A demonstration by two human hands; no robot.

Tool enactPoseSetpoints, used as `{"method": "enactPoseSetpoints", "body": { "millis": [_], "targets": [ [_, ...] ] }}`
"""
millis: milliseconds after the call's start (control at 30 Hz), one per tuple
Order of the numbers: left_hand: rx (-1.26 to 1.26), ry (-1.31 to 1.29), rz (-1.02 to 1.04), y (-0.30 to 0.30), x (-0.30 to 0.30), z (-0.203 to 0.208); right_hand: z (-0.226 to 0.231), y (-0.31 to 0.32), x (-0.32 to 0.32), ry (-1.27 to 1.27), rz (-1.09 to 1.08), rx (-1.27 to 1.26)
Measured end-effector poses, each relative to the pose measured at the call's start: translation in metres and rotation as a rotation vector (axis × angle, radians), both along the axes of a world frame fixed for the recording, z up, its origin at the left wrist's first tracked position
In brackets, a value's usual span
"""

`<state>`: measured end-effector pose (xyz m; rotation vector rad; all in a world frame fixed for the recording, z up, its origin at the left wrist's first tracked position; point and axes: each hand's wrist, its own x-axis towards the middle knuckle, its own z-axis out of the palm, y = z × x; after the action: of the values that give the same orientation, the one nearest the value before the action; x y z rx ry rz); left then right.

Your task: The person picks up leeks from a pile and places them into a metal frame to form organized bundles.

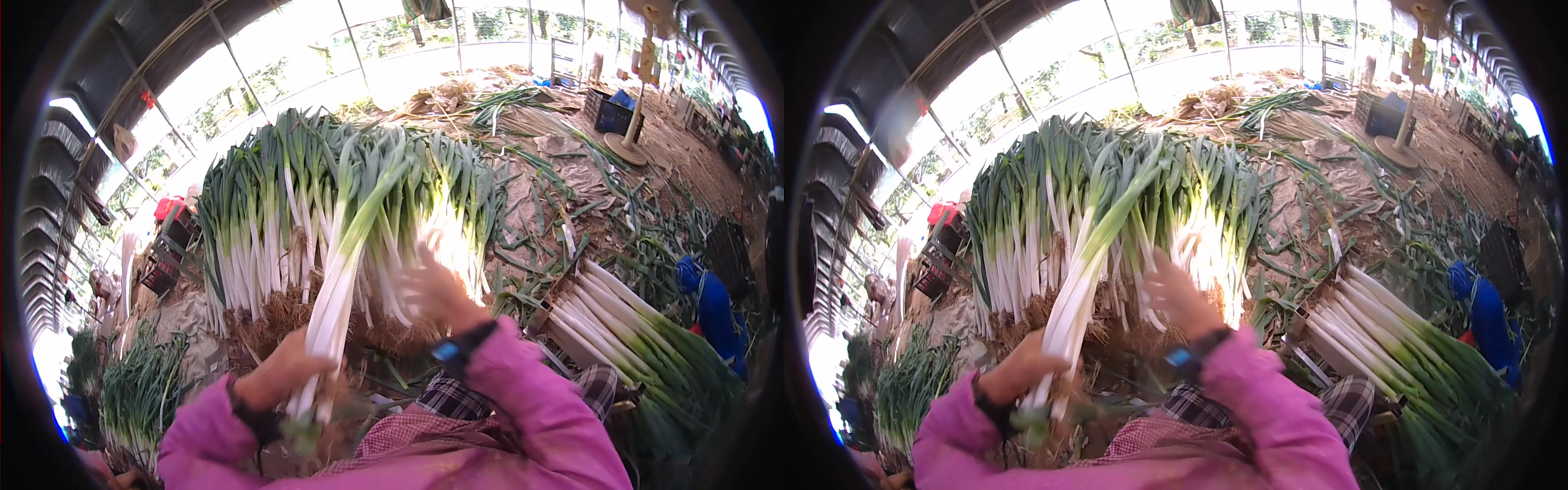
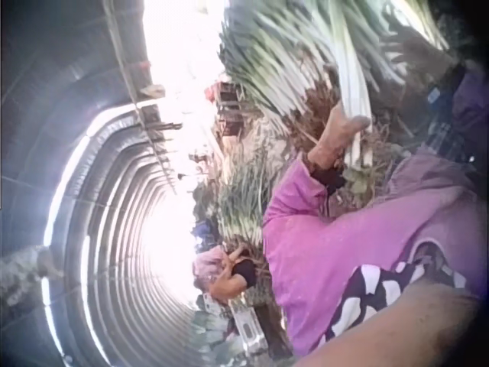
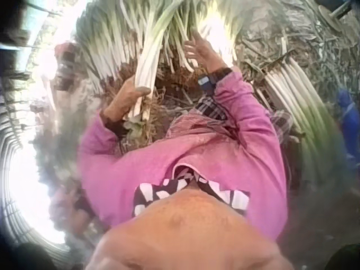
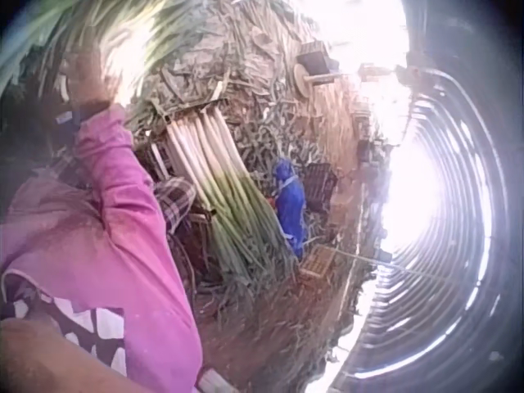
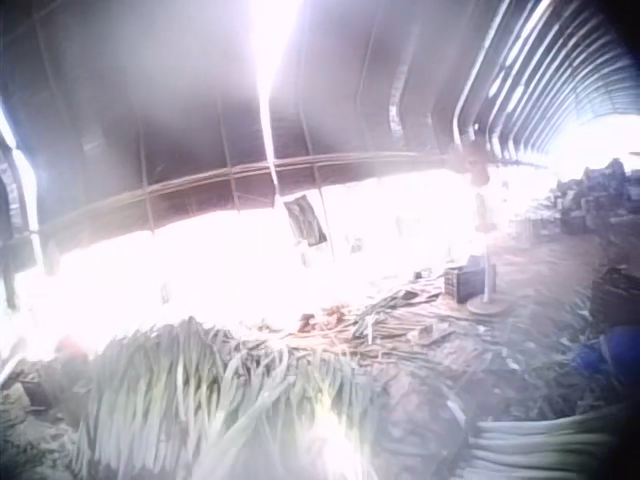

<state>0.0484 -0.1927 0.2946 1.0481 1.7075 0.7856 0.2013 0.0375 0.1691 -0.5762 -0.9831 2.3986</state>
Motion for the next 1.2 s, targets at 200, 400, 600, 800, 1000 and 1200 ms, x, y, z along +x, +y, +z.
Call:
{"method": "enactPoseSetpoints", "body": {
  "millis": [200, 400, 600, 800, 1000, 1200],
  "targets": [
    [-0.168, 0.07, -0.136, -0.119, 0.069, 0.043, 0.027, -0.046, -0.058, 0.136, -0.219, 0.116],
    [-0.021, 0.314, -0.308, -0.15, 0.101, 0.049, 0.013, -0.046, -0.003, 0.619, -0.285, -0.154],
    [0.036, 0.547, -0.445, -0.113, 0.132, 0.084, 0.083, 0.006, 0.126, 1.032, -0.412, 0.107],
    [0.485, 0.835, -0.82, 0.056, 0.153, 0.056, 0.134, 0.024, 0.4, 0.998, -0.679, 0.663],
    [1.052, 0.849, -0.799, 0.288, 0.266, -0.06, 0.096, -0.038, 0.562, 0.585, -1.329, 0.644],
    [0.942, 0.981, -0.868, 0.393, 0.379, -0.267, -0.089, -0.105, 0.666, 0.036, -1.369, -0.417]
  ]
}}
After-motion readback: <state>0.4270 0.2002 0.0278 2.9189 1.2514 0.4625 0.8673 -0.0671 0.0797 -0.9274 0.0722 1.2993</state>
